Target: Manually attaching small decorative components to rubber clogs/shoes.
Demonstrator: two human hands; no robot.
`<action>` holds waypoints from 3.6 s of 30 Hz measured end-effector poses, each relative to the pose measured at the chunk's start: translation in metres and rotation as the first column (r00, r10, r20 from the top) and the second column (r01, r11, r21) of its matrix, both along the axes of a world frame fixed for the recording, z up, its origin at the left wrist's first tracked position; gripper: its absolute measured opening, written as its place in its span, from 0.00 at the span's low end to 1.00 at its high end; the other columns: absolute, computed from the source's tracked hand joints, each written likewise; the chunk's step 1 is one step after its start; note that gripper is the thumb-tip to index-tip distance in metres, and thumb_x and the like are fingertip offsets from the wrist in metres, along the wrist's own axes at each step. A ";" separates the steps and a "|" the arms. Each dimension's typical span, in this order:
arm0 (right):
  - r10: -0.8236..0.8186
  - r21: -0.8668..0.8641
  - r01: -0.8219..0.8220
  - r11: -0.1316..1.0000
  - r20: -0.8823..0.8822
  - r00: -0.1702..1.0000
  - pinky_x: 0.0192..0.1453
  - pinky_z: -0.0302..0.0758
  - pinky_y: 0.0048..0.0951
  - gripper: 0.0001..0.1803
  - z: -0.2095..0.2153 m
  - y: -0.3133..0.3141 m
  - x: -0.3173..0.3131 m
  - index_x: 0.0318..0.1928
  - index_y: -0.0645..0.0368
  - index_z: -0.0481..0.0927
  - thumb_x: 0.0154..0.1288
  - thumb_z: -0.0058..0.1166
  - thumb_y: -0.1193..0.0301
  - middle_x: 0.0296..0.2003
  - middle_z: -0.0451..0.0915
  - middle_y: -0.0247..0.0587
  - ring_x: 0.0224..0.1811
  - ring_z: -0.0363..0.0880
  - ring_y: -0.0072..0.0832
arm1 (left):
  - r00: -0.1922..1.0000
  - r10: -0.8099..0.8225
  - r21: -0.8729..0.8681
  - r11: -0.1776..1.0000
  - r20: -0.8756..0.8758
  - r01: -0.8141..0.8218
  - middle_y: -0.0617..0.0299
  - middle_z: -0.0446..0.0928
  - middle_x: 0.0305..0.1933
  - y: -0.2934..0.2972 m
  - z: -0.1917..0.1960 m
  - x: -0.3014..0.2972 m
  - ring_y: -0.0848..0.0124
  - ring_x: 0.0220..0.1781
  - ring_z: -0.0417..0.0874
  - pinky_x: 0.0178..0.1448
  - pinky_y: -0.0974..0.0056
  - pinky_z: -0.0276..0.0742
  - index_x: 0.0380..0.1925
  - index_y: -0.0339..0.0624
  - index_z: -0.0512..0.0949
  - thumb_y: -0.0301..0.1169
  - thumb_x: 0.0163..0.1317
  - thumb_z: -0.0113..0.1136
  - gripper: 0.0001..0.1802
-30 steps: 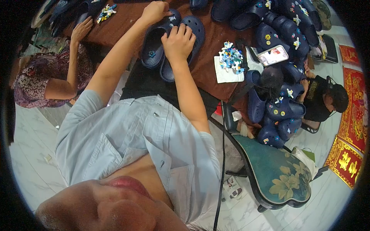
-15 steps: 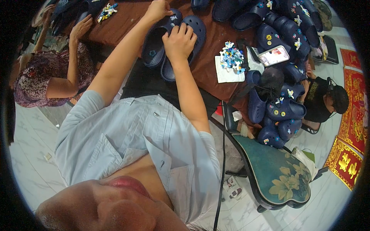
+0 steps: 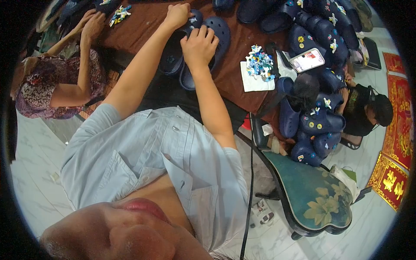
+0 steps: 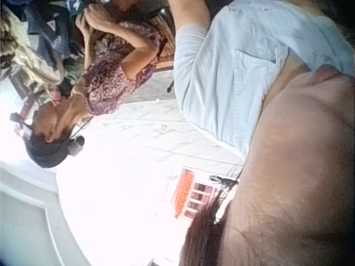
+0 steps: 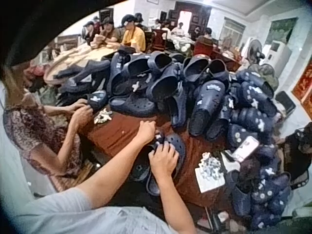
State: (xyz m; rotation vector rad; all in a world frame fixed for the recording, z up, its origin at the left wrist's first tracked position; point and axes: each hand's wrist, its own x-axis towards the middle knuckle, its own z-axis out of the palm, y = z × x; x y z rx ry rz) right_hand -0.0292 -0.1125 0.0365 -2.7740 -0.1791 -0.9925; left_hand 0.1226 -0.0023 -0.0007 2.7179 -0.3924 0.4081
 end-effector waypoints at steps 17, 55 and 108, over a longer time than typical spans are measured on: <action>-0.006 -0.015 0.006 1.000 0.004 1.000 0.58 0.67 0.47 0.20 -0.006 -0.006 -0.007 0.40 0.58 0.83 0.53 0.63 0.57 0.50 0.78 0.45 0.56 0.72 0.43 | 0.974 -0.199 -0.199 0.956 0.105 0.216 0.39 0.81 0.33 0.019 0.045 -0.021 0.43 0.36 0.84 0.38 0.49 0.79 0.34 0.30 0.80 0.33 0.53 0.66 0.15; 0.007 0.026 -0.007 1.000 0.004 1.000 0.58 0.67 0.47 0.21 0.003 -0.005 -0.003 0.40 0.60 0.83 0.53 0.62 0.56 0.49 0.78 0.45 0.56 0.73 0.43 | 0.951 -0.303 -0.485 0.842 -0.066 0.235 0.48 0.84 0.41 0.071 0.102 -0.110 0.54 0.45 0.86 0.47 0.60 0.81 0.39 0.34 0.83 0.29 0.66 0.61 0.09; -0.026 -0.044 0.029 0.999 0.066 0.997 0.52 0.69 0.44 0.18 0.001 -0.002 -0.001 0.36 0.56 0.85 0.51 0.64 0.56 0.49 0.82 0.41 0.53 0.75 0.40 | 0.891 -0.454 0.409 0.812 -0.006 0.416 0.51 0.83 0.24 0.007 0.054 -0.013 0.57 0.29 0.86 0.33 0.54 0.79 0.23 0.42 0.84 0.51 0.58 0.63 0.22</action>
